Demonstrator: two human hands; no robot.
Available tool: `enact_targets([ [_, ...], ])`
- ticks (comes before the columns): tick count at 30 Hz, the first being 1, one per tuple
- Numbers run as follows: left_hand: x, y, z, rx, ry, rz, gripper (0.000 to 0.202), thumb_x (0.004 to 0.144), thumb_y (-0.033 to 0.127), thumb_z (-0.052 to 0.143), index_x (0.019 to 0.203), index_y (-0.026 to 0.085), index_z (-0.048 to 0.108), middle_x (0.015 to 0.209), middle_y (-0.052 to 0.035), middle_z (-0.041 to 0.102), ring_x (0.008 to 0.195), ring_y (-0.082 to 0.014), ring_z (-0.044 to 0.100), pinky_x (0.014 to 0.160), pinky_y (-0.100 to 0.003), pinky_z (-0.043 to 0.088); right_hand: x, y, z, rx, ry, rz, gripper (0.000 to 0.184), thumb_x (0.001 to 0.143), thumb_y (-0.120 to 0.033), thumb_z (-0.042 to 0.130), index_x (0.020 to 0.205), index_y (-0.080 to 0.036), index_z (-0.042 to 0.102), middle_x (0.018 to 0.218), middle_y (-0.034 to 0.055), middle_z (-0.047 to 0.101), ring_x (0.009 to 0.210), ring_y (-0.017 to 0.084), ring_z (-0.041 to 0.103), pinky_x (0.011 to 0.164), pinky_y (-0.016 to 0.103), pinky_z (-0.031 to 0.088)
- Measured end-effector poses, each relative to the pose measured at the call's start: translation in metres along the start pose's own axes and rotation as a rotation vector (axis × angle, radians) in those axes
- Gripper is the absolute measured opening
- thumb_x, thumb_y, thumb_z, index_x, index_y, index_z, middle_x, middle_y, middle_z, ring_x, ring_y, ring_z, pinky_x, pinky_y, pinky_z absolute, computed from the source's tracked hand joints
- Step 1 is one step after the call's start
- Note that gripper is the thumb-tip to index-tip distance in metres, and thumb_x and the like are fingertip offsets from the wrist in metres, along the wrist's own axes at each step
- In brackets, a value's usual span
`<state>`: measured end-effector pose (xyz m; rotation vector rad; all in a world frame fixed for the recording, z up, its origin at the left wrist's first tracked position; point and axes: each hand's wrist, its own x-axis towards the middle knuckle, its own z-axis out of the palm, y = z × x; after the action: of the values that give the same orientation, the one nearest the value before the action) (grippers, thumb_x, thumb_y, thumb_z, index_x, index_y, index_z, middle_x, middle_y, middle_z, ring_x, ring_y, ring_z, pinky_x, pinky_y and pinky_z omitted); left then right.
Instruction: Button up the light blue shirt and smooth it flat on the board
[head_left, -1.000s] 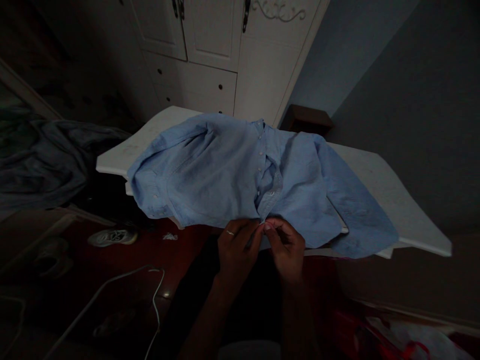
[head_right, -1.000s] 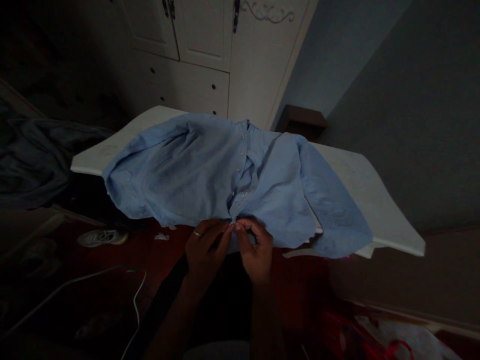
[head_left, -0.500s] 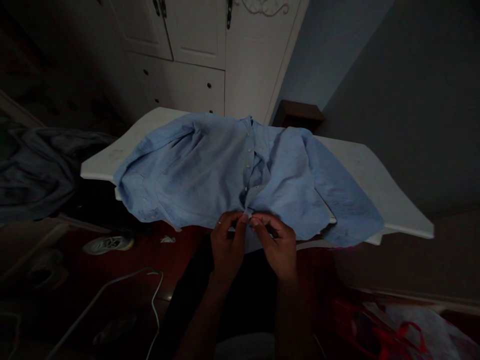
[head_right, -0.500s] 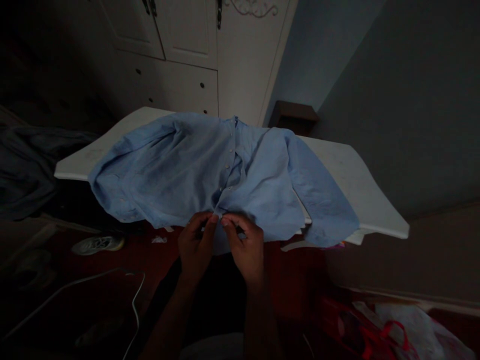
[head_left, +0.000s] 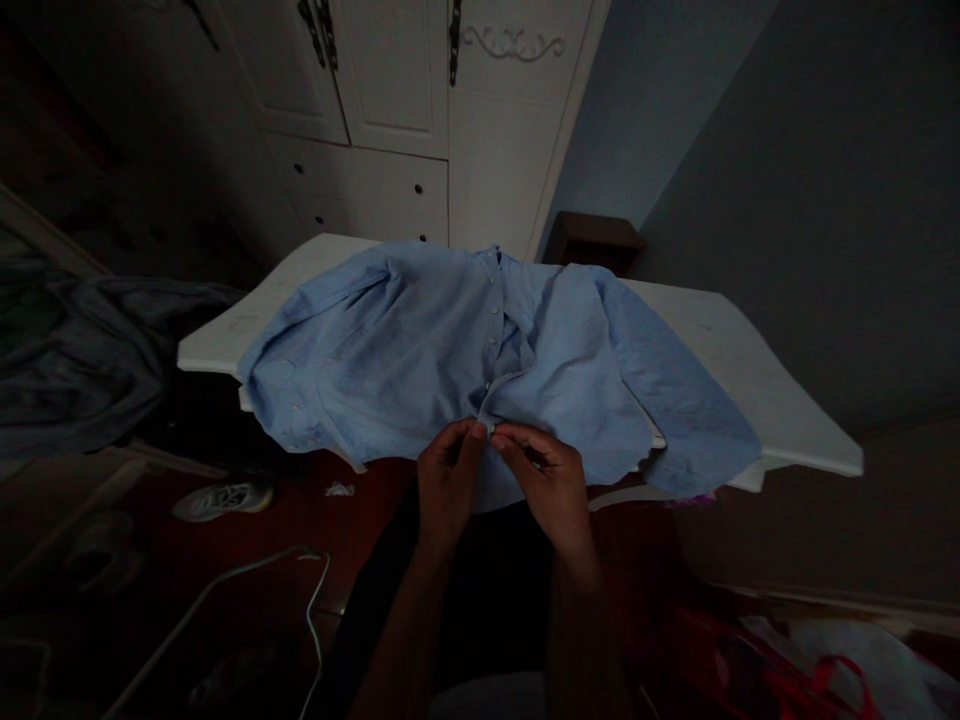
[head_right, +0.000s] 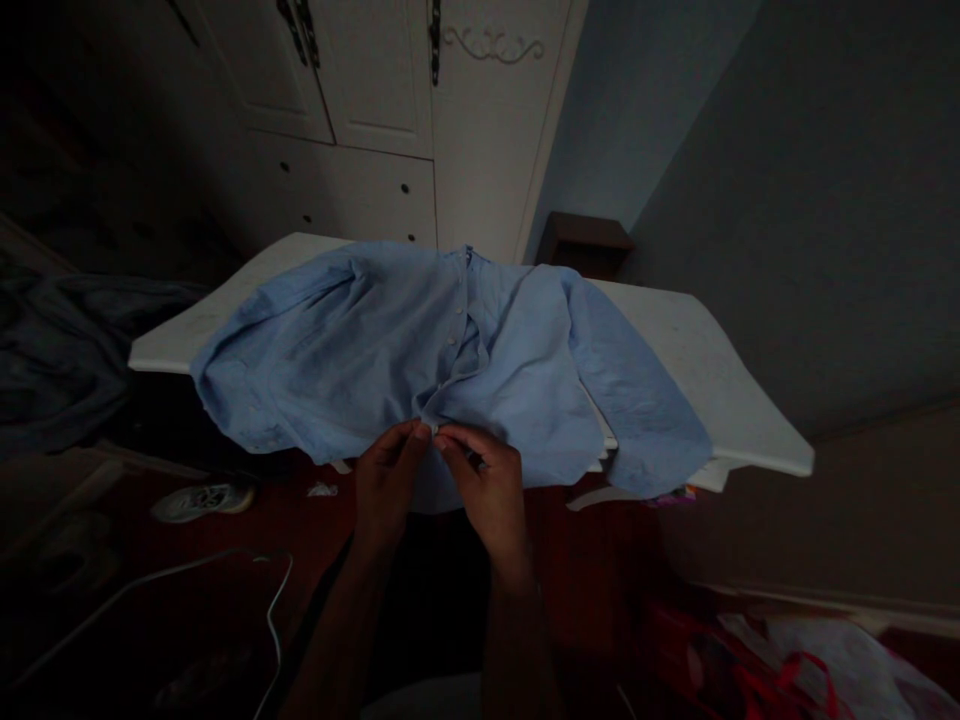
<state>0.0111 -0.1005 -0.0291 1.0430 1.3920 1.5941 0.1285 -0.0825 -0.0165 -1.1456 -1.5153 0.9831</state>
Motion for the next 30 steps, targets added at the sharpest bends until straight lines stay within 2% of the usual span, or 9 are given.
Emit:
enact_targets([
  [8, -0.003, 0.0, -0.001, 0.188, 0.018, 0.149, 0.018, 0.09, 0.033, 0.059, 0.088, 0.019, 0.07, 0.087, -0.0014, 0.07, 0.081, -0.0138, 0.064, 0.072, -0.023, 0.048, 0.003, 0.004, -0.006, -0.029, -0.096, 0.072, 0.021, 0.085, -0.04, 0.068, 0.093, -0.023, 0.075, 0.091, 0.0033, 0.075, 0.082, 0.018, 0.068, 0.073, 0.029, 0.051],
  [17, -0.006, 0.005, -0.008, 0.39, -0.006, 0.369, 0.012, 0.09, 0.026, 0.06, 0.085, 0.019, 0.068, 0.082, -0.0011, 0.068, 0.075, -0.0123, 0.064, 0.068, -0.023, 0.051, 0.007, -0.003, -0.015, -0.129, -0.172, -0.044, 0.016, 0.089, -0.03, 0.061, 0.086, -0.023, 0.074, 0.083, 0.0005, 0.072, 0.077, 0.016, 0.065, 0.071, 0.028, 0.048],
  [24, -0.012, 0.008, -0.012, 0.551, 0.014, 0.55, 0.007, 0.088, 0.022, 0.064, 0.087, 0.018, 0.069, 0.082, -0.0022, 0.069, 0.076, -0.0128, 0.065, 0.066, -0.023, 0.052, 0.008, -0.004, -0.019, -0.16, -0.203, -0.043, 0.015, 0.087, -0.025, 0.06, 0.078, -0.021, 0.07, 0.077, -0.0008, 0.069, 0.073, 0.015, 0.062, 0.07, 0.027, 0.045],
  [30, -0.016, 0.01, -0.012, 0.644, 0.068, 0.656, 0.007, 0.089, 0.021, 0.064, 0.091, 0.017, 0.069, 0.083, -0.003, 0.069, 0.077, -0.0138, 0.066, 0.069, -0.025, 0.055, 0.01, -0.003, -0.025, -0.163, -0.18, -0.04, 0.014, 0.085, -0.027, 0.061, 0.075, -0.021, 0.068, 0.073, -0.0012, 0.066, 0.071, 0.015, 0.06, 0.07, 0.027, 0.044],
])
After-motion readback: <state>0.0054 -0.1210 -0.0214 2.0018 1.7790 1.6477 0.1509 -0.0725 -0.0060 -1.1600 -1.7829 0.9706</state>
